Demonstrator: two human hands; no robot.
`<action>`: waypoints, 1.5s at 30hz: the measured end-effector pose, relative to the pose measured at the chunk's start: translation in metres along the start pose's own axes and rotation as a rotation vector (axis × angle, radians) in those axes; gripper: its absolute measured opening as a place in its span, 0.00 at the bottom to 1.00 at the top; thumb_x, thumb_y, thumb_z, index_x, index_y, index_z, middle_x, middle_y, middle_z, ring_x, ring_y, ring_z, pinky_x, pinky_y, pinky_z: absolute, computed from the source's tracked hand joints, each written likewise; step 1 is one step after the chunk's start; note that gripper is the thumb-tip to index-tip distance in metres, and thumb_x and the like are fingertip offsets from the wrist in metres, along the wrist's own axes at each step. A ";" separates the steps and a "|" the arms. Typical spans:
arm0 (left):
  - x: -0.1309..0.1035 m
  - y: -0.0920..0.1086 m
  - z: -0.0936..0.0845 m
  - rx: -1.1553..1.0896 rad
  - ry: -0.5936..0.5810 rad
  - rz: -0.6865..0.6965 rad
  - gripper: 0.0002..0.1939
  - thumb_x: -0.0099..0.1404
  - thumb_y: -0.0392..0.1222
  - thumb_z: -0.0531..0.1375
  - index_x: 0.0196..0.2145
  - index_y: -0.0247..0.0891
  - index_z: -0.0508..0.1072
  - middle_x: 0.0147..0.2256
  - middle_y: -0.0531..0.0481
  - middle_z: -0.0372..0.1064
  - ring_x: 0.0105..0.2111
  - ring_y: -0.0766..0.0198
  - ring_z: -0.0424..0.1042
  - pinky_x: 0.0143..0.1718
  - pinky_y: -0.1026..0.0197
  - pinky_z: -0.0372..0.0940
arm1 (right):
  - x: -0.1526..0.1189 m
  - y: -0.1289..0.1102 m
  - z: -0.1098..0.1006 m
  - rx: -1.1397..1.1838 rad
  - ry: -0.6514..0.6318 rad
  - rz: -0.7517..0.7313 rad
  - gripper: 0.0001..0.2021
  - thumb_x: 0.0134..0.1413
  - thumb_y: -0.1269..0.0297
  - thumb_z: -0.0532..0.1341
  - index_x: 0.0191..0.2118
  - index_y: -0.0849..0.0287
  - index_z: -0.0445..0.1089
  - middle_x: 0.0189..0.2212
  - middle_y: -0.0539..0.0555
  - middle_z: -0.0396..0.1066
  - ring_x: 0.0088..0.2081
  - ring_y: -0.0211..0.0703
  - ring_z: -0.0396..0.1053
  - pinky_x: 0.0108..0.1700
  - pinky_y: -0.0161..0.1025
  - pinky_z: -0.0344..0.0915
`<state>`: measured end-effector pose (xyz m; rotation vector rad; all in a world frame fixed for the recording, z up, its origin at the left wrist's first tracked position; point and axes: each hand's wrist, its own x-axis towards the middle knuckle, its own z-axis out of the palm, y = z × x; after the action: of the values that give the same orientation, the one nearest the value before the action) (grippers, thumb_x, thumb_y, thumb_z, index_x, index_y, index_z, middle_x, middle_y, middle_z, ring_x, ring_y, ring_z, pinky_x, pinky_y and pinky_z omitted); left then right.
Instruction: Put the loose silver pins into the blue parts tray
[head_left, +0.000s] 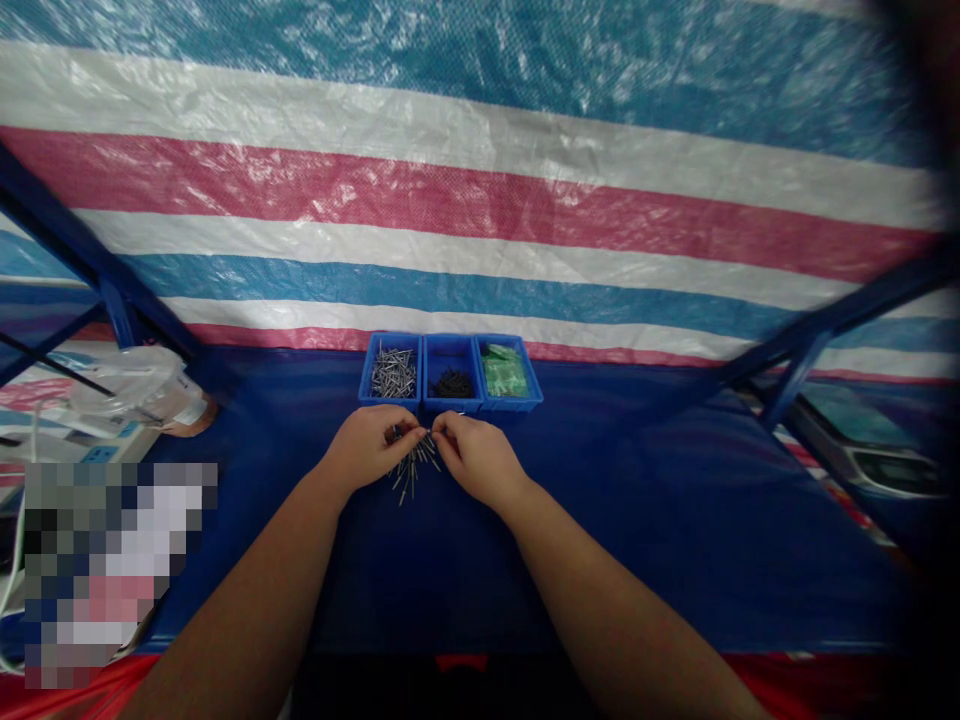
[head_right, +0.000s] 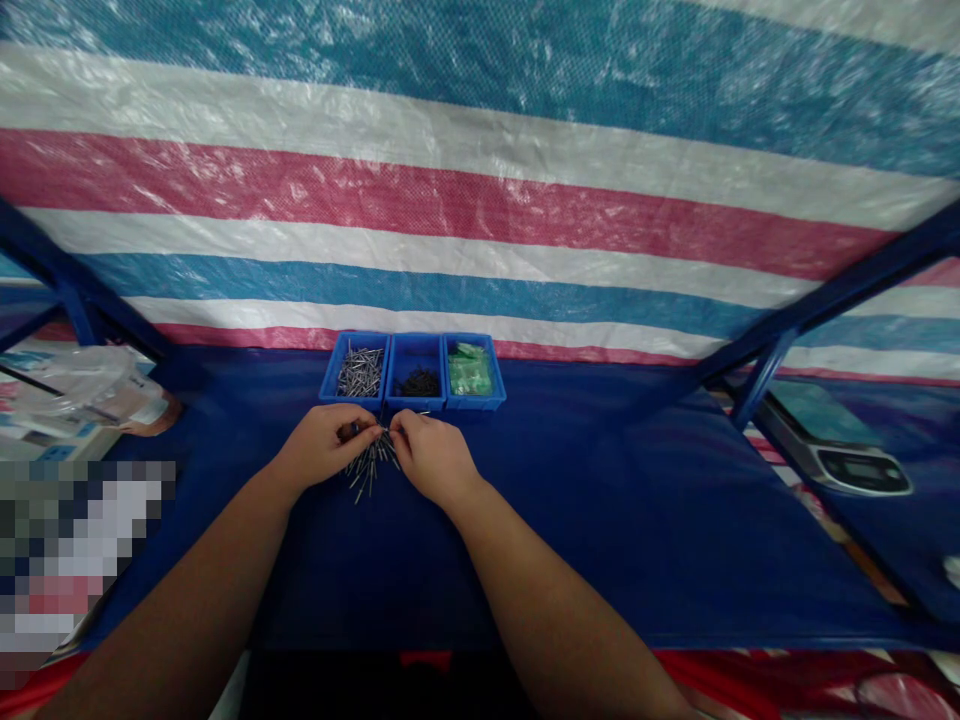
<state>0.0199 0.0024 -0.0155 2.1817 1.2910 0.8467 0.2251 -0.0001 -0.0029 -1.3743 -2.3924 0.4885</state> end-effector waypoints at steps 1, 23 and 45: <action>0.000 -0.001 0.000 0.007 -0.008 -0.005 0.08 0.67 0.44 0.59 0.34 0.39 0.75 0.28 0.53 0.70 0.25 0.68 0.66 0.27 0.63 0.57 | 0.000 0.000 0.000 -0.003 -0.013 -0.010 0.06 0.64 0.66 0.56 0.42 0.57 0.70 0.34 0.52 0.74 0.33 0.40 0.69 0.34 0.35 0.56; 0.001 -0.014 0.000 0.055 0.373 -0.238 0.18 0.61 0.52 0.63 0.23 0.38 0.66 0.18 0.57 0.63 0.20 0.69 0.62 0.24 0.64 0.55 | 0.009 0.018 0.009 -0.237 -0.049 0.342 0.12 0.63 0.60 0.56 0.47 0.46 0.74 0.37 0.54 0.78 0.37 0.50 0.75 0.38 0.42 0.65; 0.000 0.001 0.000 0.101 0.001 0.060 0.04 0.65 0.39 0.59 0.33 0.40 0.74 0.30 0.53 0.69 0.28 0.66 0.67 0.31 0.62 0.59 | 0.000 -0.001 0.010 -0.045 0.117 0.023 0.08 0.64 0.64 0.55 0.45 0.55 0.70 0.31 0.50 0.76 0.32 0.42 0.73 0.33 0.36 0.57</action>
<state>0.0210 0.0015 -0.0148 2.3093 1.3011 0.8218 0.2199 -0.0020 -0.0108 -1.4102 -2.3091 0.3521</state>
